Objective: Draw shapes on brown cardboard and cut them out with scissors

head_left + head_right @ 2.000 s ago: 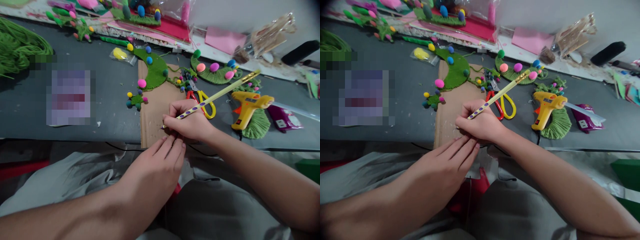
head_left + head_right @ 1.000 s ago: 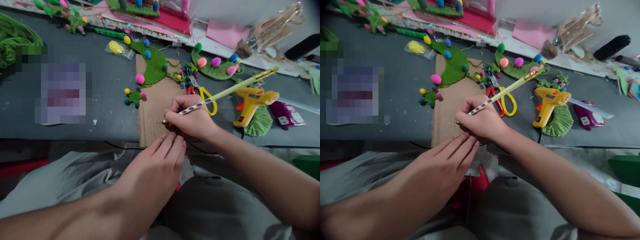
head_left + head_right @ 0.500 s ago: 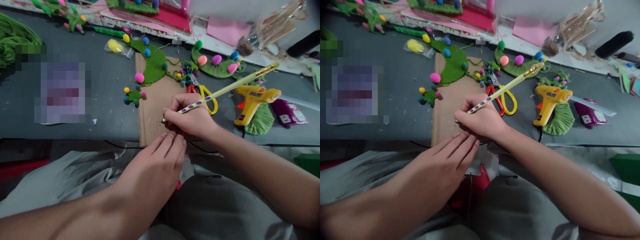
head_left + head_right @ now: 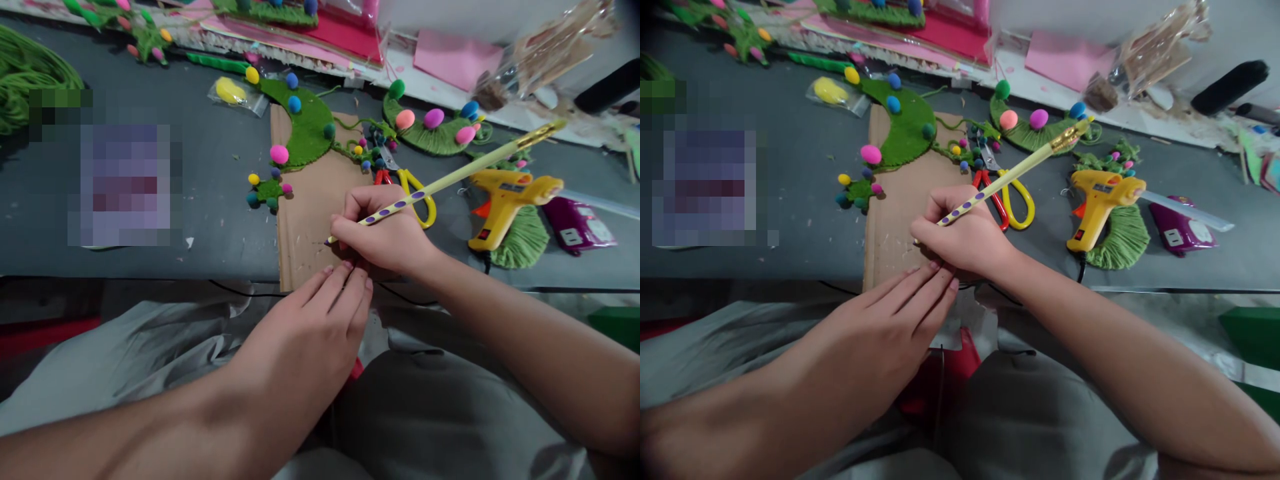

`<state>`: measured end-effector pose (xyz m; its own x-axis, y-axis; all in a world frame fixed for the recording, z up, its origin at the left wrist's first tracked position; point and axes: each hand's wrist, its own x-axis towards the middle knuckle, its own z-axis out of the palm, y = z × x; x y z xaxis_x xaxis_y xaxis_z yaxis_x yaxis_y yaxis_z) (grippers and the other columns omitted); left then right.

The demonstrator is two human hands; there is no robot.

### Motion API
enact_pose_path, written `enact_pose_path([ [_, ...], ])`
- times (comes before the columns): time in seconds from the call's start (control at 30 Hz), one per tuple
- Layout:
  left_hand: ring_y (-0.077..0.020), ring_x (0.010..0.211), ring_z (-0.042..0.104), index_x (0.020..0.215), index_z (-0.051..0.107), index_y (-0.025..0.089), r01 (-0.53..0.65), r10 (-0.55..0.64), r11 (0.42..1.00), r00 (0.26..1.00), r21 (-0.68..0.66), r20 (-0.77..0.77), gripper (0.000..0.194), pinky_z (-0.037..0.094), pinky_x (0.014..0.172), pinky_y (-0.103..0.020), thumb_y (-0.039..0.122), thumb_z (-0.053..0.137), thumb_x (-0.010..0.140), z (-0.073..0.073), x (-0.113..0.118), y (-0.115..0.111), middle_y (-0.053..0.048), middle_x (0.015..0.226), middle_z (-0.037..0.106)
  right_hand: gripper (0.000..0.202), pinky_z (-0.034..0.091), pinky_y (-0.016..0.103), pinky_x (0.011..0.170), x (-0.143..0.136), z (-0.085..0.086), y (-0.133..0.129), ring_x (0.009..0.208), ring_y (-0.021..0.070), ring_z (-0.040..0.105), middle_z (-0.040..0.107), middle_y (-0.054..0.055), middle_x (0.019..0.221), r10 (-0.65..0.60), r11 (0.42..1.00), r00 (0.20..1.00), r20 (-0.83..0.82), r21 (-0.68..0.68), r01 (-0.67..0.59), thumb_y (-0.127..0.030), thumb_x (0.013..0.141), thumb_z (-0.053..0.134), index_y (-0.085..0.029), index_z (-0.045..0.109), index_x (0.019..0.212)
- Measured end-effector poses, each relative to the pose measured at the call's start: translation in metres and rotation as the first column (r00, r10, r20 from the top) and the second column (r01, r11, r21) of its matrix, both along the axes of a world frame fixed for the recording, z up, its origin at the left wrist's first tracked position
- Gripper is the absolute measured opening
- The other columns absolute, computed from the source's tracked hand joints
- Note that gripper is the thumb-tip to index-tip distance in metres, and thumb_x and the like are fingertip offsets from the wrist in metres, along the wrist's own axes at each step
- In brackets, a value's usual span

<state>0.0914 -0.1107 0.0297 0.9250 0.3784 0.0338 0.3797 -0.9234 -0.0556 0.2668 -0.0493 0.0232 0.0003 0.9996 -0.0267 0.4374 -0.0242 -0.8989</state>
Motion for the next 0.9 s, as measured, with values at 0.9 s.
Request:
enact_pose_path([
  [0.9, -0.0352, 0.141, 0.053, 0.148, 0.049, -0.004, 0.01, -0.01, 1.0, 1.0, -0.001, 0.023, 0.061, 0.05, 0.115, -0.045, 0.02, 0.045, 0.092, -0.0006, 0.0014, 0.0009, -0.025, 0.154, 0.049, 0.031, 0.043, 0.019, 0.037, 0.0, -0.0006, -0.0012, 0.041, 0.0102, 0.06, 0.062, -0.002, 0.049, 0.008, 1.0, 1.0, -0.003, 0.009, -0.008, -0.007, 0.077, 0.066, -0.022, 0.048, 0.057],
])
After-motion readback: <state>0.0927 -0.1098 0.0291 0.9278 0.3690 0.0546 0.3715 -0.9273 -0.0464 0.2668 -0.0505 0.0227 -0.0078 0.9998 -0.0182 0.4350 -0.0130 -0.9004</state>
